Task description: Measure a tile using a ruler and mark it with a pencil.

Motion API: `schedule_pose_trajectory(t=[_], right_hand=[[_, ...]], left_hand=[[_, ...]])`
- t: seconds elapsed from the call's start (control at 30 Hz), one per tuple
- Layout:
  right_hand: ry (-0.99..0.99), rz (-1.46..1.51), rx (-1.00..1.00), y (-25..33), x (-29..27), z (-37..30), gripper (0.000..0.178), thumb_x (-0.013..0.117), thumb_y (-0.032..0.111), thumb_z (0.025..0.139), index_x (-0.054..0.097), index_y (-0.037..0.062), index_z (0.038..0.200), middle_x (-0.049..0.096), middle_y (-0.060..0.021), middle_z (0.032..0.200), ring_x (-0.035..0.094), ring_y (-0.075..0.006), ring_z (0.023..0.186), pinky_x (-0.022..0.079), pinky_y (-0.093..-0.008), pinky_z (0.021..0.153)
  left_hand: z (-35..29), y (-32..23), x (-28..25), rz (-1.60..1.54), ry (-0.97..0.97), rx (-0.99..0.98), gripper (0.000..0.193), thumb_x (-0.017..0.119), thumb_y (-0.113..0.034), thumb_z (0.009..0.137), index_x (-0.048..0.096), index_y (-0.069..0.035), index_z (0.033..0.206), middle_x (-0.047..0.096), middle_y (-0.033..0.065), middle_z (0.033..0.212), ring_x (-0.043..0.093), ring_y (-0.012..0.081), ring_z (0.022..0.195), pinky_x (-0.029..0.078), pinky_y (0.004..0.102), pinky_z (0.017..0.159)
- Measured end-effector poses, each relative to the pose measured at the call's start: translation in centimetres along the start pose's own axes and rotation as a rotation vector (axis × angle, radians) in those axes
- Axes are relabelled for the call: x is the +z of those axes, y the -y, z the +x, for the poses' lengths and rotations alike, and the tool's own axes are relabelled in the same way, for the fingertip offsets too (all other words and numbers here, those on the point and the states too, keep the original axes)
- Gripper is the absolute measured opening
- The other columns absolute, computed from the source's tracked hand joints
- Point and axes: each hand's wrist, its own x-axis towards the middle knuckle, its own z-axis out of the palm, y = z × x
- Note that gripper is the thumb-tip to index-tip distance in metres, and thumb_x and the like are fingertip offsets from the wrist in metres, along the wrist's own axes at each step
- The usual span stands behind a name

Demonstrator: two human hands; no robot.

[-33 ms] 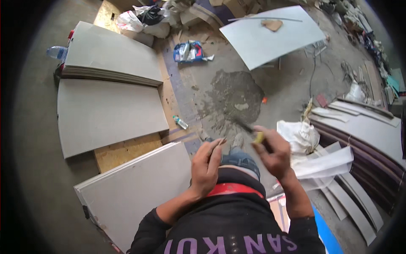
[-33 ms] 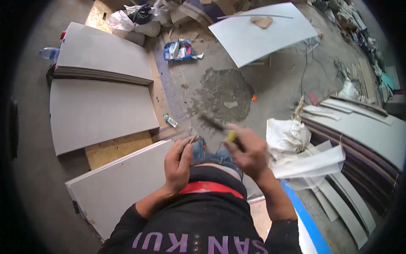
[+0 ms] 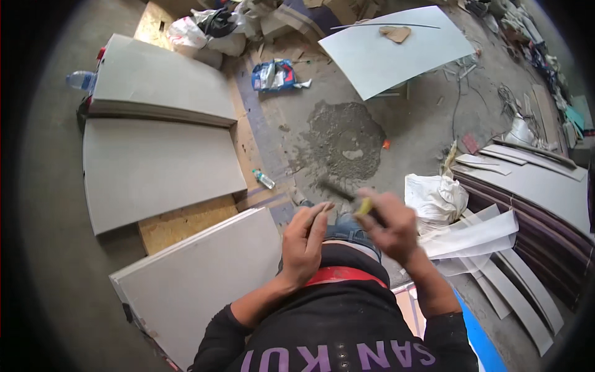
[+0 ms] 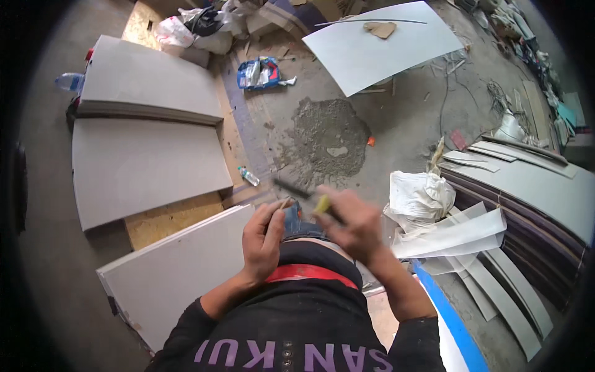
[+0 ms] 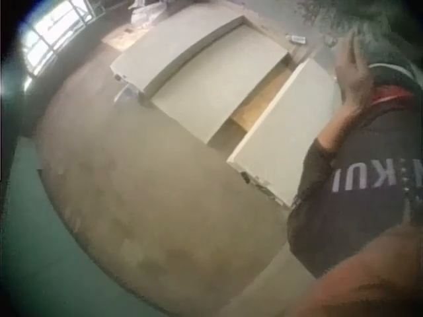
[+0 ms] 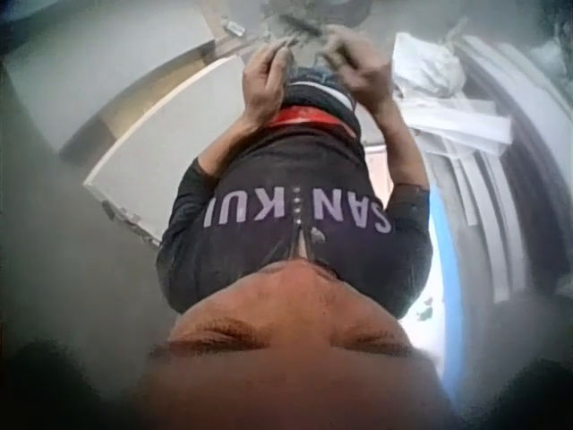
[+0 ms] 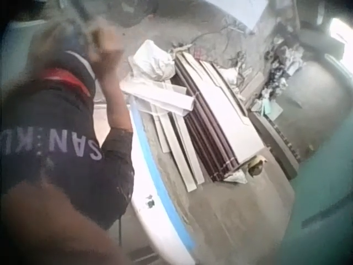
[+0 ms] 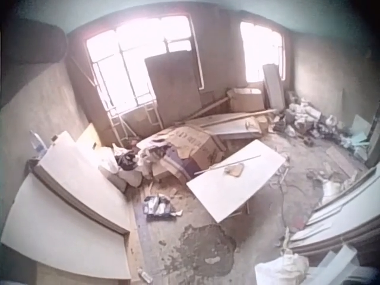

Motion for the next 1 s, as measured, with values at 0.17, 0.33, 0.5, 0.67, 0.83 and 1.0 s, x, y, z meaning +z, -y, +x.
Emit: schedule_pose_trajectory(t=[0.17,0.33,0.5,0.67,0.83,1.0], right_hand=[[0.096,-0.047,-0.027,0.7,2.4,-0.2,0.051,0.086,0.027,0.093,0.071,0.0068,0.138,0.070,-0.0131,0.093,0.071,-0.0340,0.076,0.056,-0.0425,0.066],[0.086,-0.042,-0.045,1.2,2.7,-0.3,0.050,0.086,0.025,0.092,0.072,0.0070,0.136,0.070,-0.0134,0.092,0.071,-0.0337,0.074,0.056,-0.0425,0.064],[0.116,-0.057,-0.011,0.0,2.9,0.0,0.048,0.087,0.023,0.092,0.073,0.0061,0.135,0.071,-0.0154,0.092,0.072,-0.0340,0.074,0.056,-0.0418,0.064],[-0.047,0.039,0.031,-0.2,2.6,0.3,0.046,0.087,0.019,0.091,0.074,0.0059,0.133,0.071,-0.0159,0.091,0.070,-0.0329,0.075,0.056,-0.0414,0.066],[0.054,0.026,-0.009,1.8,2.9,0.5,0.049,0.089,0.019,0.090,0.074,0.0063,0.134,0.068,-0.0123,0.086,0.068,-0.0291,0.068,0.054,-0.0398,0.061],[0.104,0.000,-0.013,1.5,3.1,0.4,0.049,0.086,0.029,0.092,0.072,0.0074,0.135,0.068,-0.0119,0.088,0.070,-0.0323,0.070,0.054,-0.0429,0.061]], left_hand=[[0.1,1.5,0.6,-0.024,-0.029,0.045,0.023,0.062,-0.012,0.112,0.071,0.005,0.124,0.067,0.0130,0.099,0.065,0.0229,0.091,0.051,0.0347,0.083],[-0.1,1.4,1.1,-0.038,-0.081,0.171,0.020,0.062,-0.010,0.111,0.072,0.006,0.119,0.069,0.0149,0.101,0.067,0.0260,0.092,0.052,0.0361,0.083],[-0.5,1.1,0.0,0.046,-0.033,0.138,0.021,0.063,-0.010,0.110,0.072,0.004,0.123,0.068,0.0146,0.098,0.066,0.0252,0.090,0.052,0.0355,0.081],[-0.1,0.1,0.2,0.054,-0.088,0.206,0.021,0.063,-0.010,0.110,0.073,0.003,0.124,0.063,0.0135,0.092,0.062,0.0240,0.083,0.049,0.0344,0.076],[-0.3,1.7,0.5,-0.033,-0.070,0.031,0.018,0.062,-0.009,0.111,0.072,0.004,0.120,0.068,0.0125,0.100,0.067,0.0231,0.091,0.052,0.0339,0.082],[0.1,1.2,0.5,-0.083,-0.082,0.100,0.017,0.062,-0.008,0.111,0.071,0.004,0.119,0.072,0.0133,0.105,0.069,0.0234,0.097,0.053,0.0345,0.086]])
